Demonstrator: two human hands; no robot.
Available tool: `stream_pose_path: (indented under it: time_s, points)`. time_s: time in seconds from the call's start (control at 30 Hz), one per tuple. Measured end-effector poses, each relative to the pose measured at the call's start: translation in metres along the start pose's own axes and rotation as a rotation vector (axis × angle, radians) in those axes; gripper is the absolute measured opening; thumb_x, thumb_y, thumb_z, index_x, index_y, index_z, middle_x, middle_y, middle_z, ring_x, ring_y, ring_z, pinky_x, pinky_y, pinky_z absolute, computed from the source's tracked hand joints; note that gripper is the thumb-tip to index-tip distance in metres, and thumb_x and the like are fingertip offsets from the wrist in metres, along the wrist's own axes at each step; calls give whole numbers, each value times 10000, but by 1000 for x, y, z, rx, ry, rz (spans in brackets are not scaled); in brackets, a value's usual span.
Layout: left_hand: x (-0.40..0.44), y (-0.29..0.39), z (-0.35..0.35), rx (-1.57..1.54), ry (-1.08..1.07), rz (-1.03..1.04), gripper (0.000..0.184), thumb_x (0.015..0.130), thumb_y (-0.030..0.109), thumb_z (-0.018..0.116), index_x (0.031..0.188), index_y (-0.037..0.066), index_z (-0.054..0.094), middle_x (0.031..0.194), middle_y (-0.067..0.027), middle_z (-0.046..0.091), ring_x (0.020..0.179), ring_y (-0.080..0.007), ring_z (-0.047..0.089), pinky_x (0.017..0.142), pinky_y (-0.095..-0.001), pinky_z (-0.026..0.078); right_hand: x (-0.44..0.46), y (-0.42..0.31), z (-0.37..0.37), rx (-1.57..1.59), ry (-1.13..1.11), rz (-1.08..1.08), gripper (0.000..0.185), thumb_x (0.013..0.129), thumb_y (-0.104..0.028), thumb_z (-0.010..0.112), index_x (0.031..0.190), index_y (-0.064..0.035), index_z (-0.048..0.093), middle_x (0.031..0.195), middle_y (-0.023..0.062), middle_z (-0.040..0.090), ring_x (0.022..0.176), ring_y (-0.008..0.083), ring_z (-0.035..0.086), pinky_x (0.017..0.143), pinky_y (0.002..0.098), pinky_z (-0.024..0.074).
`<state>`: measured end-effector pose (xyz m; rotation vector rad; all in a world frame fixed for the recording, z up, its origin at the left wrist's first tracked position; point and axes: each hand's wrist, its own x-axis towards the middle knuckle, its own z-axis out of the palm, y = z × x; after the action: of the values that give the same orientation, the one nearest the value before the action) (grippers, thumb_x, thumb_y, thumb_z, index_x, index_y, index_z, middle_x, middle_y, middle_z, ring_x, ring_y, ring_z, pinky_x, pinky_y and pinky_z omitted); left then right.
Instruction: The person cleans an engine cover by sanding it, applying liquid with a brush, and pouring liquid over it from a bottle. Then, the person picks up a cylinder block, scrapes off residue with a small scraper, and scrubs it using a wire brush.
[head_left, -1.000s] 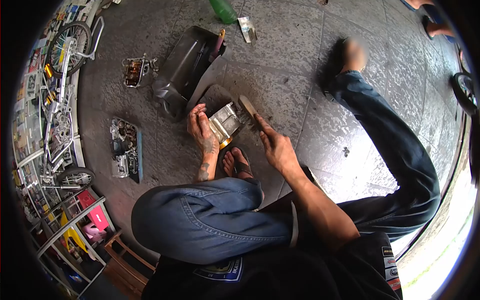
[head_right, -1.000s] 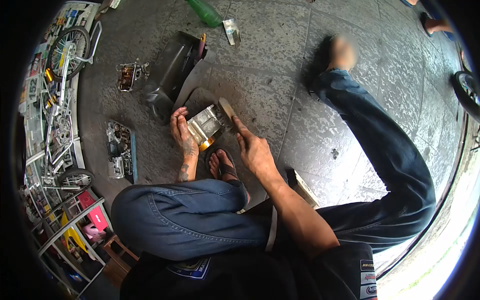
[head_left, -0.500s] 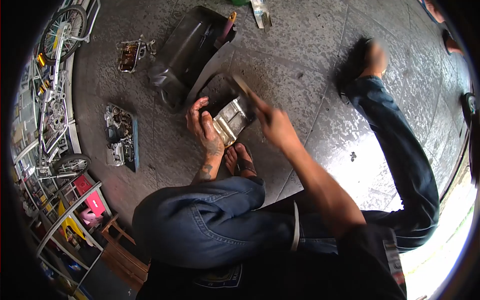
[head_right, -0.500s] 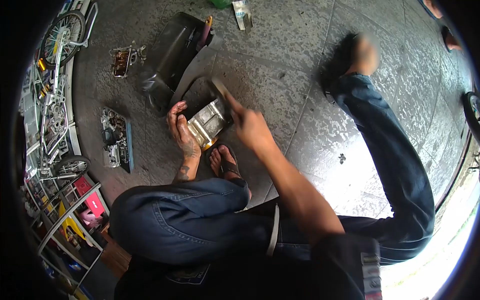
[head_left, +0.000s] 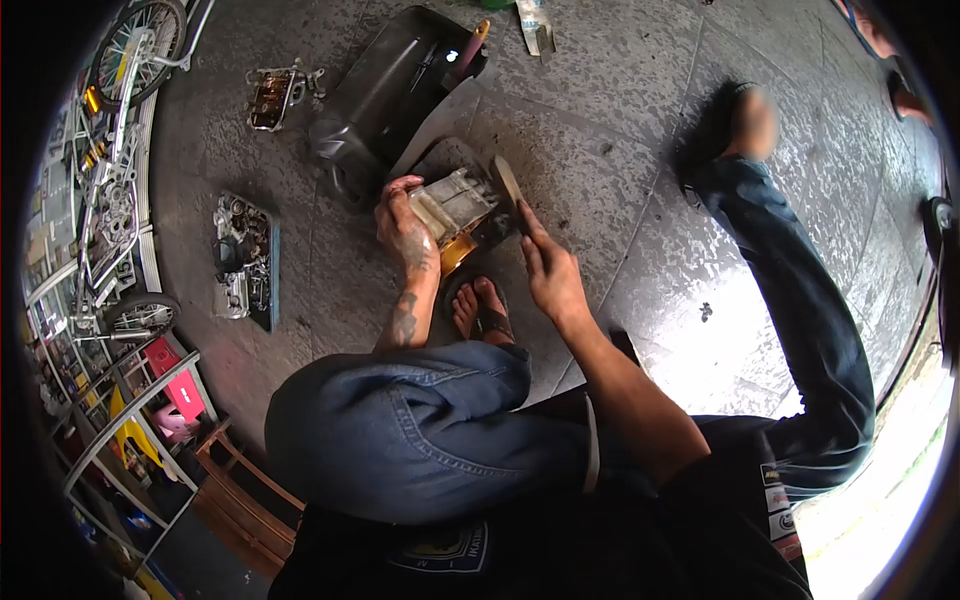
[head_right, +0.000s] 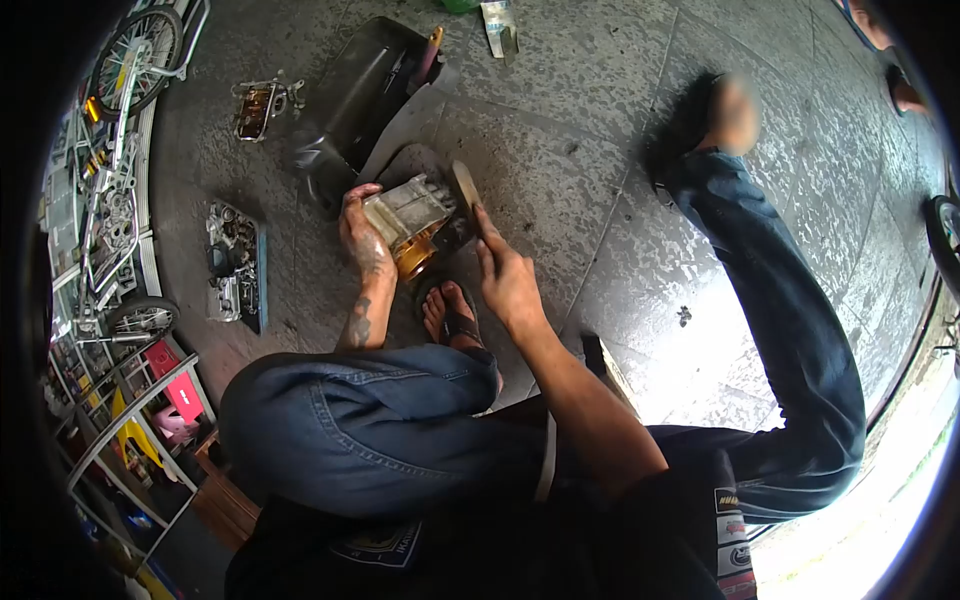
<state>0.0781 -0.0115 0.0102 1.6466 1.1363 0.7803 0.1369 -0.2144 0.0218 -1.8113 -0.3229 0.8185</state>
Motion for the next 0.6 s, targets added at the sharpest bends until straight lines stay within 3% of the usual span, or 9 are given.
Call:
stream_pose_path:
  time_s: [0.07, 0.17, 0.27, 0.33, 0.37, 0.43, 0.5, 0.6]
  points:
    - [1, 1, 6, -28, 12, -165, 399, 899, 324, 429, 917, 14, 680, 1072, -159, 610, 957, -274, 607, 869, -389, 477, -15, -9, -7, 7, 18, 10, 433, 992, -138, 478, 1424, -132, 458, 1318, 211, 541, 1192, 372, 541, 996, 382, 457]
    - [3, -5, 5, 5, 38, -227, 430, 884, 339, 431, 870, -3, 691, 1052, -188, 618, 923, -305, 637, 828, -404, 496, -5, -37, -11, -130, -31, 45, 462, 980, -129, 483, 1440, -143, 438, 1274, 212, 572, 1132, 397, 569, 970, 416, 472]
    - [1, -1, 4, 70, 12, -200, 443, 879, 337, 421, 884, -10, 698, 1025, -212, 626, 920, -321, 650, 813, -414, 505, 47, -43, 1, -268, -84, 110, 489, 968, -118, 493, 1450, -152, 423, 1241, 202, 597, 1099, 409, 577, 949, 442, 483]
    - [1, 4, 8, 52, 38, -202, 443, 877, 340, 422, 883, -6, 699, 1019, -215, 628, 923, -323, 650, 817, -416, 504, 23, -43, 0, -192, -29, 84, 496, 962, -104, 495, 1450, -153, 423, 1222, 216, 598, 1092, 415, 577, 936, 449, 489]
    - [-2, 5, 9, 34, 77, -216, 443, 875, 344, 423, 882, -2, 701, 1013, -219, 630, 926, -324, 650, 821, -417, 503, 4, -40, 0, -125, 9, 58, 503, 956, -91, 496, 1450, -154, 423, 1203, 231, 599, 1084, 421, 576, 924, 457, 494]
    - [0, 12, 12, 47, 69, -187, 434, 880, 347, 435, 901, -9, 681, 999, -179, 628, 900, -287, 633, 804, -395, 503, -14, -41, 5, -211, 155, -286, 518, 942, -54, 495, 1446, -151, 426, 1111, 300, 582, 1034, 441, 573, 888, 472, 499]
    - [-7, 17, 8, 78, 57, -177, 427, 884, 351, 446, 919, -16, 662, 984, -139, 625, 874, -251, 616, 787, -374, 503, 3, -51, 14, -131, 46, -72, 515, 938, -61, 514, 1440, -143, 434, 1062, 299, 599, 980, 449, 593, 848, 473, 515]
    - [-9, 29, 8, 121, 38, -195, 436, 894, 367, 456, 917, -15, 664, 1021, -140, 617, 895, -261, 611, 796, -380, 496, 51, -66, 29, -119, 60, -29, 522, 928, -69, 537, 1436, -135, 437, 1001, 298, 612, 920, 465, 604, 803, 480, 523]
